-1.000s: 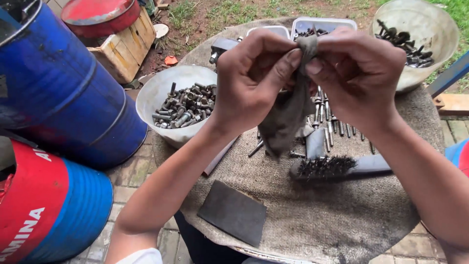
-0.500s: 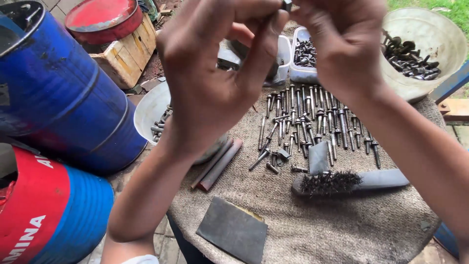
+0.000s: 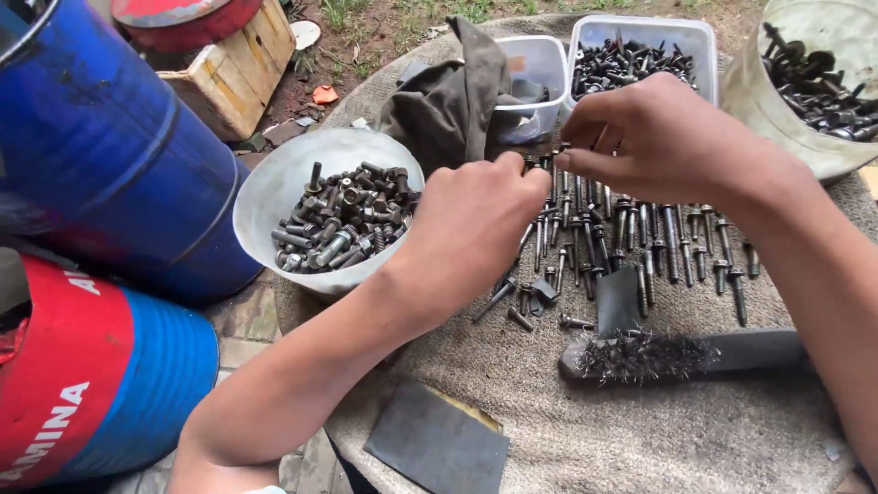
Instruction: The person scrubs a small metal fastener with a wire brush, then wipes it with a cloth. The person repeats this process with another fastener, scrubbing and wiping each one individually.
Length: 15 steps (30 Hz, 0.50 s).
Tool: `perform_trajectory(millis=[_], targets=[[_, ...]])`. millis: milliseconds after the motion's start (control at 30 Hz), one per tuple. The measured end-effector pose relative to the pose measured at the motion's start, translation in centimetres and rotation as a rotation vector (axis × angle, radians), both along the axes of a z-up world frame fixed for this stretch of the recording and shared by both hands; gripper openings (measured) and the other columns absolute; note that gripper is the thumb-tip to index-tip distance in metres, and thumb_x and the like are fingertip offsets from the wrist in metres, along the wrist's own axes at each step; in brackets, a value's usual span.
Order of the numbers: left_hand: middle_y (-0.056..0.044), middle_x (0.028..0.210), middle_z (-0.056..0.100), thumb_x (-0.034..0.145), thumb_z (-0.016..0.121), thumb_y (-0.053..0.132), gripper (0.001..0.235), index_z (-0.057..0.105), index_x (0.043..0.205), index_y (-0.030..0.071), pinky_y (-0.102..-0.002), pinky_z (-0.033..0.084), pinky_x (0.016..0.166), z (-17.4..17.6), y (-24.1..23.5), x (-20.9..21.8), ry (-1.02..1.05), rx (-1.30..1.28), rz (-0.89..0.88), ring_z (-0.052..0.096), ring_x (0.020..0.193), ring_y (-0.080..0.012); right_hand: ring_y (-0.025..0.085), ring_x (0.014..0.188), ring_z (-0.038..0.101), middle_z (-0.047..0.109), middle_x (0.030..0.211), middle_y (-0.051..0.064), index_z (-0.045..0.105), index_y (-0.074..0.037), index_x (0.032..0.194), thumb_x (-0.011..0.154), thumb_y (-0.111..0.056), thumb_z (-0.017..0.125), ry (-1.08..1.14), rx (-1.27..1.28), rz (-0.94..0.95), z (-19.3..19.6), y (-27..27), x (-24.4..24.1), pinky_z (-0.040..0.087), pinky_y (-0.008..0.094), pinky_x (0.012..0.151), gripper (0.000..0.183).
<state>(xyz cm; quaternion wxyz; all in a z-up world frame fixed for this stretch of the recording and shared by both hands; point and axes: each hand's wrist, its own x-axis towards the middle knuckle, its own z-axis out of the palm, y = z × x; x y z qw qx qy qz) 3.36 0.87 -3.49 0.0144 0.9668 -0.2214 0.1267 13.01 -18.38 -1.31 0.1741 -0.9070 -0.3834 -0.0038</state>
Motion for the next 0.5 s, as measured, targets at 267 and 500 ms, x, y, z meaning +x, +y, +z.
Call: perform_trajectory(millis=[267,500], targets=[[-0.017,0.082,0.071,0.094,0.059,0.010,0.005,0.060,0.091,0.007,-0.061,0.050,0.049,0.0,-0.3,0.1,-0.003,-0.244,-0.015,0.067,0.067,-0.0471,0.010,0.080,0.080,0.086,0.091,0.004,0.082,-0.005,0.104,0.084,-0.009,0.073,0.465,0.197,0.077,1.7,1.0,-2.0,0.066,0.024,0.076,0.022],[-0.016,0.079,0.070,0.093,0.064,0.007,0.007,0.057,0.093,0.005,-0.055,0.047,0.051,1.1,0.7,-0.4,-0.117,-0.357,-0.022,0.065,0.066,-0.0437,0.012,0.079,0.078,0.083,0.093,0.010,0.080,0.000,0.103,0.080,0.000,0.080,0.542,0.459,0.147,0.9,1.6,-2.8,0.067,0.022,0.075,0.023]])
